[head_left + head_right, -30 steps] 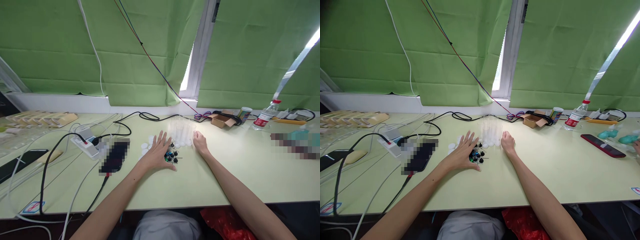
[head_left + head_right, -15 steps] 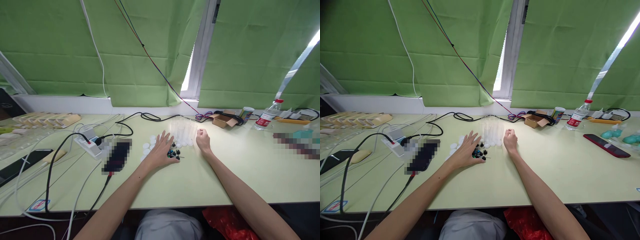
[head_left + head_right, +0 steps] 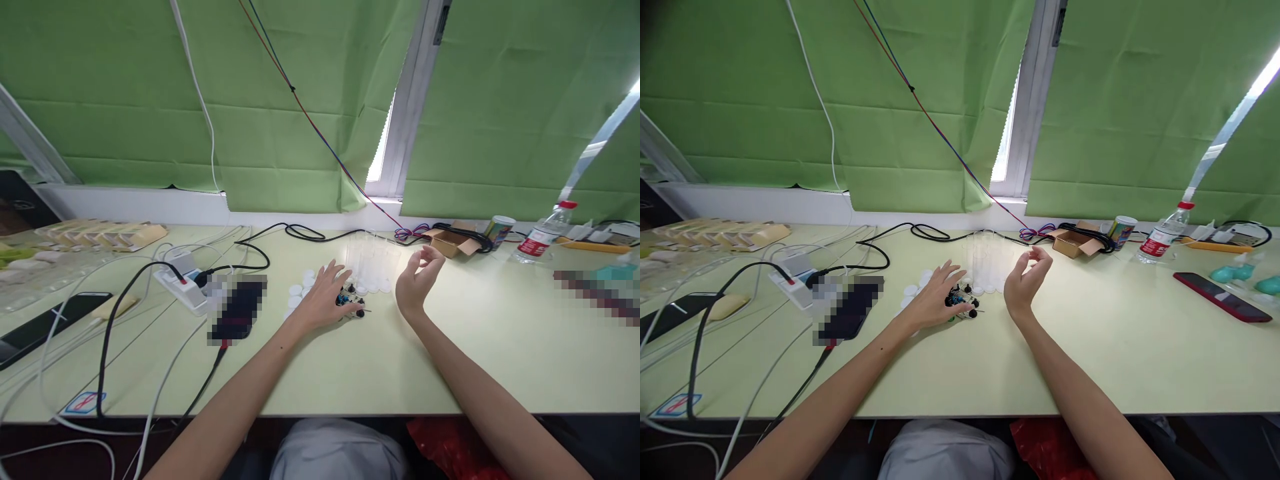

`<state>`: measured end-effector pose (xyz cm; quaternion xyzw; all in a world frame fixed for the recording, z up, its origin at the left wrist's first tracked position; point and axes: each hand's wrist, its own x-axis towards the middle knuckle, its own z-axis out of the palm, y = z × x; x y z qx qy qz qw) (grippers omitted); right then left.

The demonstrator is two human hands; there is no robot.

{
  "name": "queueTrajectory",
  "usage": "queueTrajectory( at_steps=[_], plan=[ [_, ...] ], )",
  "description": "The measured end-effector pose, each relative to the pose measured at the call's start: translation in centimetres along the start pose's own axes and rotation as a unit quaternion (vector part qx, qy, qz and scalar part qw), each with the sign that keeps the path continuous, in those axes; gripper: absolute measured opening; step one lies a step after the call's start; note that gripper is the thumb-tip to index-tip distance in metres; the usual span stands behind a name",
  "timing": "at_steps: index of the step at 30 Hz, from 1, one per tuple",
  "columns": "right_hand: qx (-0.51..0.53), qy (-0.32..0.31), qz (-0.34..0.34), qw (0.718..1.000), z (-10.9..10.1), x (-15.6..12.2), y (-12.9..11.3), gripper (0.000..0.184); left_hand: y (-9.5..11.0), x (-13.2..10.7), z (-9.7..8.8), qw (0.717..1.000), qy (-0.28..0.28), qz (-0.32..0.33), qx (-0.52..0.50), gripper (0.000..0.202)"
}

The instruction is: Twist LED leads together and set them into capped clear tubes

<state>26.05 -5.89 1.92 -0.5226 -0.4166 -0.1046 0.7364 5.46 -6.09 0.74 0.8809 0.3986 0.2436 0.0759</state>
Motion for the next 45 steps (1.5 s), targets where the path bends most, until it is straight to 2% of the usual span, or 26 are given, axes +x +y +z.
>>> queueTrajectory(
  at_steps=[3, 5, 10, 15, 20, 24, 32, 39, 45],
  plan=[
    [0.024, 0.005, -0.035, 0.999, -0.1, -0.5, -1.2, 0.018, 0.4, 0.1, -0.3, 0.999, 0.031, -0.011, -0.019, 0.056],
    [0.043, -0.015, -0.056, 0.997, -0.3, -0.9, -1.6, 0.018, 0.5, 0.2, -0.4, 0.998, 0.058, -0.009, -0.034, 0.044],
    [0.068, -0.166, -0.115, 0.977, -0.7, -2.1, -2.2, 0.015, 0.2, 0.5, -0.6, 0.994, 0.099, -0.001, -0.041, 0.030],
    [0.071, -0.300, -0.147, 0.940, -0.8, -3.2, -2.6, 0.013, 0.5, 0.4, -1.2, 0.998, 0.040, 0.038, -0.027, 0.027],
    [0.089, -0.408, -0.118, 0.901, -0.3, -4.7, -2.1, 0.015, 1.1, 0.3, -1.2, 0.997, -0.015, 0.070, -0.020, 0.021],
    [0.090, -0.479, -0.072, 0.870, -0.1, -5.5, -1.6, 0.021, 1.0, 0.1, -1.0, 0.996, -0.026, 0.083, -0.022, 0.016],
    [0.077, -0.476, -0.035, 0.875, 0.0, -4.7, -1.4, 0.017, 0.7, 0.0, -0.9, 0.996, -0.047, 0.077, -0.013, 0.012],
    [0.071, -0.474, -0.028, 0.877, 0.0, -4.6, -1.5, 0.017, 0.8, 0.1, -1.4, 0.998, 0.018, 0.057, -0.005, 0.016],
    [0.071, -0.474, -0.033, 0.877, 0.2, -4.8, -1.3, 0.017, 0.6, 0.0, -1.2, 0.998, -0.018, 0.058, -0.003, 0.021]
  ],
)
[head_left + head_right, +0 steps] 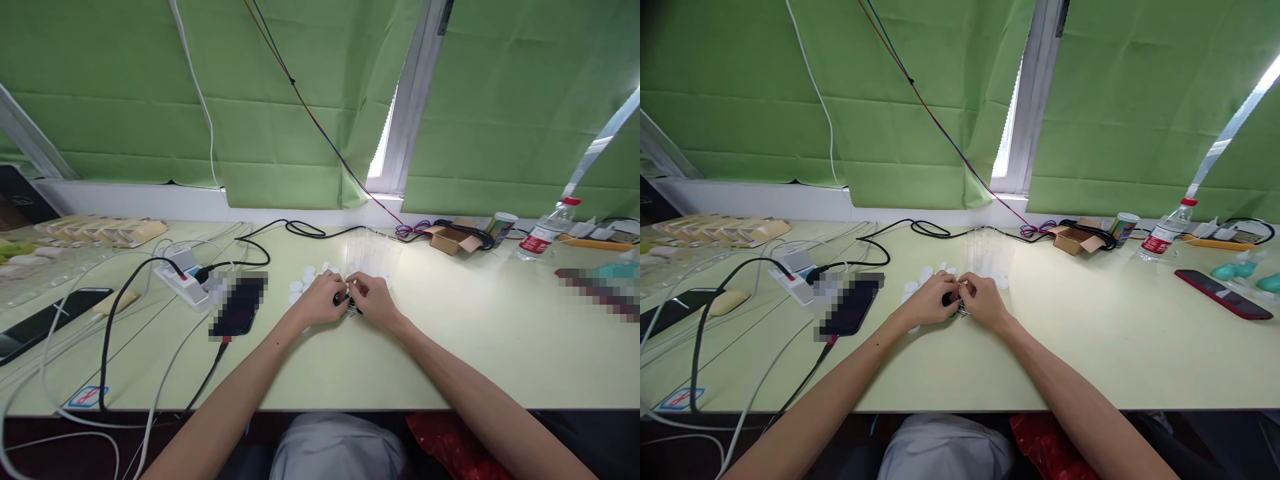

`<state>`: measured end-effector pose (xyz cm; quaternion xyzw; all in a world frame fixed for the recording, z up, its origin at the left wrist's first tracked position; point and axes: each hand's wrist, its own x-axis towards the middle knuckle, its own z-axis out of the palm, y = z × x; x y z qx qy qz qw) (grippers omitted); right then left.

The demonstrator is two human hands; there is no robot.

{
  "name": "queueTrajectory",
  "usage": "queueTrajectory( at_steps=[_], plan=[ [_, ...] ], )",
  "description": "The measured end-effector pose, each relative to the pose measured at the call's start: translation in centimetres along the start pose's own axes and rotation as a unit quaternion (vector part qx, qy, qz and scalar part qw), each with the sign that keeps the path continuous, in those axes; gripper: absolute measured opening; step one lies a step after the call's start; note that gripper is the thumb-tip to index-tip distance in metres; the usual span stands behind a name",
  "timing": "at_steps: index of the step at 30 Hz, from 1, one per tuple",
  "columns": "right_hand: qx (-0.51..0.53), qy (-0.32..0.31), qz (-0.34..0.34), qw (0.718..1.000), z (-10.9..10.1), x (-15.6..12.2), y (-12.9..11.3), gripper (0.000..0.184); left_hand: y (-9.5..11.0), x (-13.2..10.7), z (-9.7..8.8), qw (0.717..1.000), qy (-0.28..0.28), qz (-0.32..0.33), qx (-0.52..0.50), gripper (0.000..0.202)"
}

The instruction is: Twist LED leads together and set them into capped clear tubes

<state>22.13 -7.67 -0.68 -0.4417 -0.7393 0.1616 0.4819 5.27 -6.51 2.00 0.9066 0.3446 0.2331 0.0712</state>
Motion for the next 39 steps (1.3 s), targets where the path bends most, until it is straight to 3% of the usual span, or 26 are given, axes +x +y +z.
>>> queueTrajectory(
  at_steps=[18, 39],
  plan=[
    [0.012, -0.006, 0.005, 1.000, -0.02, 0.00, -0.17, 0.016, -0.15, -0.19, 0.71, 1.000, -0.007, -0.013, -0.009, 0.016],
    [0.022, -0.010, 0.017, 1.000, -0.13, 0.10, -0.32, 0.019, 0.11, -0.21, 0.82, 0.998, 0.055, -0.006, -0.042, 0.019]
  ],
)
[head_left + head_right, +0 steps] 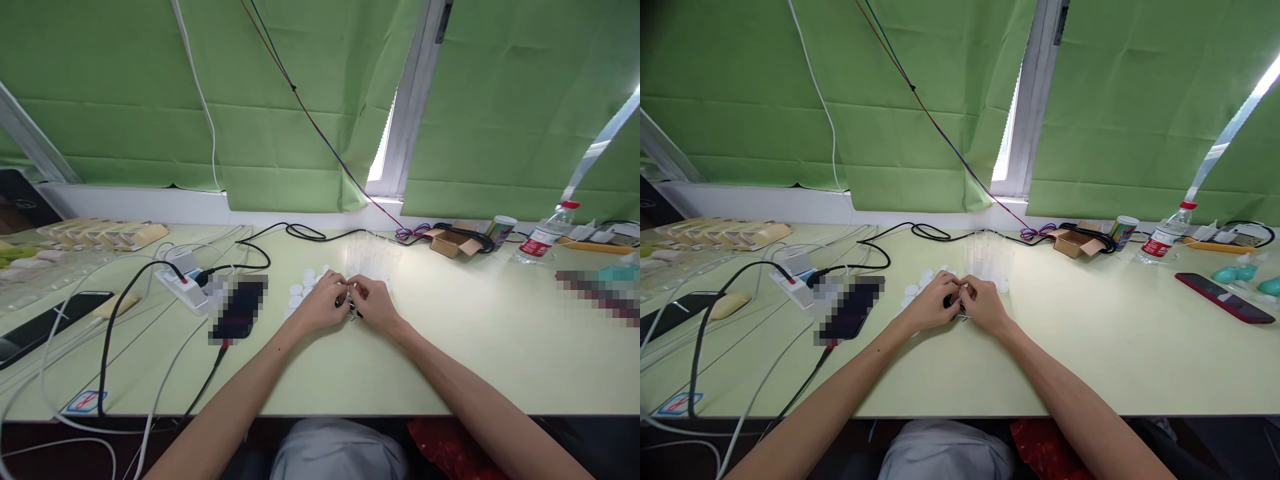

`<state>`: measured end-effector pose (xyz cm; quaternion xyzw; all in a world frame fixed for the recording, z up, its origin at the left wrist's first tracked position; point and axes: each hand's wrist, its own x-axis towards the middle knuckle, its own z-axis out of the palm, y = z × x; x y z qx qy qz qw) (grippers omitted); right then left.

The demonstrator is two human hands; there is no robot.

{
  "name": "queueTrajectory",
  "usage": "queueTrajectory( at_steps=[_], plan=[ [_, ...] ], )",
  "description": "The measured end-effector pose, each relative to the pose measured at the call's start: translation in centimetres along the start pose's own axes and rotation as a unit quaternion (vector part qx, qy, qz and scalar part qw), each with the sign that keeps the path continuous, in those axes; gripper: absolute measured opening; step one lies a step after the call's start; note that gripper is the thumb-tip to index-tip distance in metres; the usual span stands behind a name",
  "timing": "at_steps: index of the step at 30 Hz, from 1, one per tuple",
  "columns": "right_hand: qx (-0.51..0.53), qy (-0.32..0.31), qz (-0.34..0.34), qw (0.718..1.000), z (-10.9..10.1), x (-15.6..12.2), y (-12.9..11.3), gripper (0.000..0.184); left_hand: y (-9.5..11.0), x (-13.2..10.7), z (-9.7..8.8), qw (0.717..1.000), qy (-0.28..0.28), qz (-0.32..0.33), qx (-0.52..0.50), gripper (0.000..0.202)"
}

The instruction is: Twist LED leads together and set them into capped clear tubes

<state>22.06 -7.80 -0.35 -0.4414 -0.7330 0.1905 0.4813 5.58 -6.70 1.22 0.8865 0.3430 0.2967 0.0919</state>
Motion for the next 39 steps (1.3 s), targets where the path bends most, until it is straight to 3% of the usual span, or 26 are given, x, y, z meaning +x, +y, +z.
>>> queueTrajectory(
  at_steps=[14, 33, 39],
  plan=[
    [0.004, 0.006, 0.014, 1.000, 0.13, 0.13, -0.04, 0.019, 0.32, 0.34, -0.42, 0.996, 0.085, 0.002, 0.001, 0.019],
    [-0.004, -0.006, 0.020, 1.000, 0.15, 0.37, -0.50, 0.024, -0.16, 0.41, -0.35, 0.994, 0.052, -0.085, 0.048, 0.023],
    [0.010, -0.013, 0.027, 0.999, 0.05, 0.36, -0.59, 0.024, -0.15, 0.36, -0.43, 0.992, 0.070, -0.103, -0.008, 0.021]
  ],
)
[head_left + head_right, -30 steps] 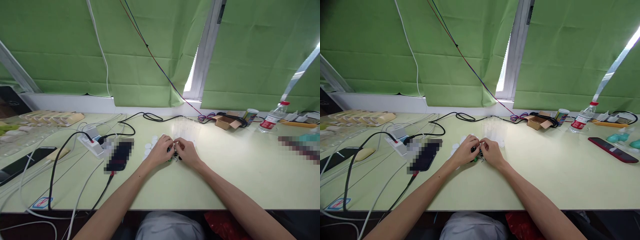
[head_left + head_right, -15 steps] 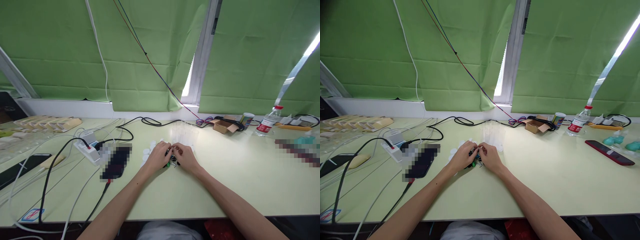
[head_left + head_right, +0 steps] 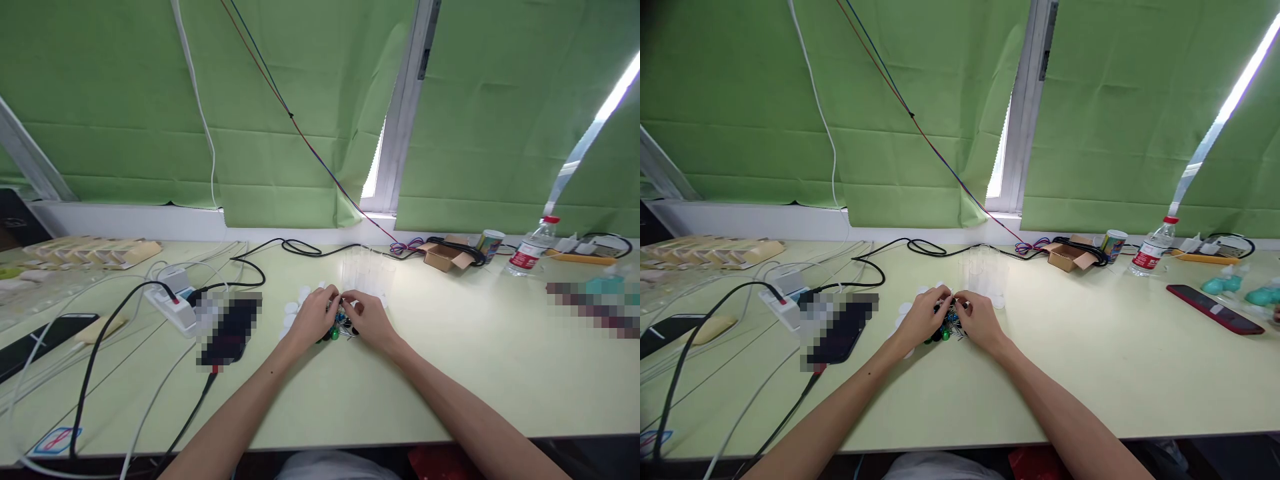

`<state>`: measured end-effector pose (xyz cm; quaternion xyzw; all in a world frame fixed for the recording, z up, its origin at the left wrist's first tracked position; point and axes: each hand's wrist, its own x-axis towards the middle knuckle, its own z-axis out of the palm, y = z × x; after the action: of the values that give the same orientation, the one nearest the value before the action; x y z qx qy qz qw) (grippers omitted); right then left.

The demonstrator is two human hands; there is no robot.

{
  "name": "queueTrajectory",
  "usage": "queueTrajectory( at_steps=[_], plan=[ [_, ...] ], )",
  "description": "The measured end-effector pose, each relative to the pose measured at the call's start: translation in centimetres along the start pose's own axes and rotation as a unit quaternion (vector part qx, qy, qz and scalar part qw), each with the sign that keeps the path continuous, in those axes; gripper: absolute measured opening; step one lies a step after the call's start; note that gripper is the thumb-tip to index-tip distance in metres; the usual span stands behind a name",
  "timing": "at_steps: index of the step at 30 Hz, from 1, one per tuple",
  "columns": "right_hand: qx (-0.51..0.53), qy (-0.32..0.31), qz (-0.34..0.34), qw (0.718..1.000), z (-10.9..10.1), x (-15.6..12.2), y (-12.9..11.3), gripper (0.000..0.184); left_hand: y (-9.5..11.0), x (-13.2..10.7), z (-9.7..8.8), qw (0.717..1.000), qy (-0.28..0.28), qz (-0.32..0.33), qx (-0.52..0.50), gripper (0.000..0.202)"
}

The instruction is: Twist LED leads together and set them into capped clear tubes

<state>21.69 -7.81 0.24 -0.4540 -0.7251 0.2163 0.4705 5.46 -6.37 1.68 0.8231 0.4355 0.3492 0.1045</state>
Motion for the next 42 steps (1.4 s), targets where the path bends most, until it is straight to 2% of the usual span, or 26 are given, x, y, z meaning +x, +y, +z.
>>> queueTrajectory(
  at_steps=[5, 21, 25, 31, 35, 38, 40, 42],
  plan=[
    [0.017, -0.014, 0.001, 1.000, 0.0, -0.1, 0.0, 0.024, 0.1, 0.1, 0.0, 0.999, 0.006, 0.005, -0.035, 0.019],
    [0.030, -0.003, 0.002, 1.000, 0.4, 0.0, 0.6, 0.022, 0.3, -0.1, -0.4, 0.999, -0.019, 0.044, -0.016, 0.016],
    [0.030, -0.002, 0.014, 0.999, 0.3, 0.0, 0.2, 0.024, 0.2, 0.0, -0.2, 0.999, 0.009, 0.040, -0.014, 0.014],
    [0.013, 0.008, 0.009, 1.000, 0.5, 0.0, 0.5, 0.024, 0.3, 0.1, -0.4, 0.995, 0.094, -0.014, -0.026, 0.013],
    [-0.018, -0.014, -0.007, 1.000, 0.5, 0.1, 0.6, 0.023, 0.6, 0.2, -0.8, 0.984, 0.143, -0.057, -0.088, 0.010],
    [-0.052, -0.034, -0.016, 0.998, 0.5, 0.1, 0.7, 0.022, 0.4, 0.4, -0.8, 0.969, 0.143, -0.092, -0.178, 0.011],
    [-0.069, -0.044, -0.022, 0.996, 0.4, 0.1, 0.8, 0.021, 0.1, 0.7, -0.8, 0.949, 0.134, -0.122, -0.258, 0.015],
    [-0.080, -0.054, -0.025, 0.995, 0.4, 0.0, 0.9, 0.019, -0.2, 1.0, -0.7, 0.915, 0.131, -0.158, -0.348, 0.019]
  ],
)
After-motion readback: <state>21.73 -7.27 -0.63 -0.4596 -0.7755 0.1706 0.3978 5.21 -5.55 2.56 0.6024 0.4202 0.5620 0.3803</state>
